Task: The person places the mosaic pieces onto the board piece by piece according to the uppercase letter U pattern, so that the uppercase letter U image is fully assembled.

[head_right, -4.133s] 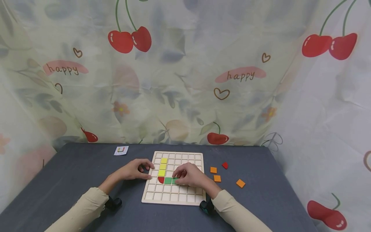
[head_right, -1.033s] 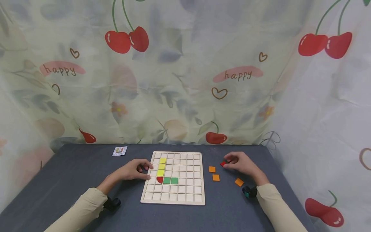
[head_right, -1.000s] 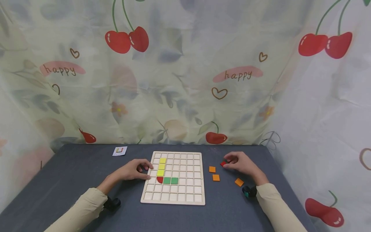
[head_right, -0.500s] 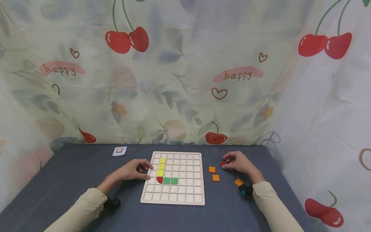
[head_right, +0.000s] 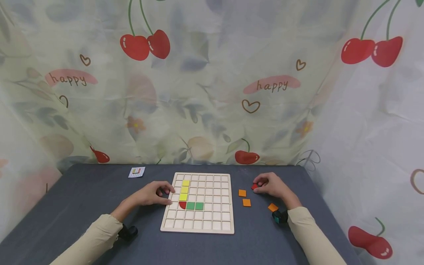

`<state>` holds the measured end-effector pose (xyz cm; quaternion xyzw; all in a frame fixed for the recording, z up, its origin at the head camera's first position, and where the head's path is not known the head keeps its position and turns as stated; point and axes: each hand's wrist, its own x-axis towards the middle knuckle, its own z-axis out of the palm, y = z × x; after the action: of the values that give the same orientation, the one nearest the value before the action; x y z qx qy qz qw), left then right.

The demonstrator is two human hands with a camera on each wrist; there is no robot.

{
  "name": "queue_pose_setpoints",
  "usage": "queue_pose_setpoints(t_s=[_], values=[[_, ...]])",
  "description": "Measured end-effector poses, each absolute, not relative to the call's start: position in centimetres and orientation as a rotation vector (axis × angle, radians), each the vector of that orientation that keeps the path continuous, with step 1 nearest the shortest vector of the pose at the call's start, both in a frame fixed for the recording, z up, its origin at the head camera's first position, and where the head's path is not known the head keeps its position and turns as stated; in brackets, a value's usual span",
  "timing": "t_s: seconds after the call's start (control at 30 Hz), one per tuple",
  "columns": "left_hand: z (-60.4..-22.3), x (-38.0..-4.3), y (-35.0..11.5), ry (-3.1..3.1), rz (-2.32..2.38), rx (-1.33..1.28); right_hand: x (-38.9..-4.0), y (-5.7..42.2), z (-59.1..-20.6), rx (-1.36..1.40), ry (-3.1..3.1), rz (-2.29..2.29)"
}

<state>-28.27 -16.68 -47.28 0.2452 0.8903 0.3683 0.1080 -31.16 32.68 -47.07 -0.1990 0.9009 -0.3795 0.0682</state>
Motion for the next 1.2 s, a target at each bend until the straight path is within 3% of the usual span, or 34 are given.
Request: queue_pose_setpoints(t_s=[1.2], values=[[-47.2, -28.3, -16.7, 2.612, 1.082, 0.746, -29.7, 31.3, -46.1, -0.672, 2.647, -1.34]])
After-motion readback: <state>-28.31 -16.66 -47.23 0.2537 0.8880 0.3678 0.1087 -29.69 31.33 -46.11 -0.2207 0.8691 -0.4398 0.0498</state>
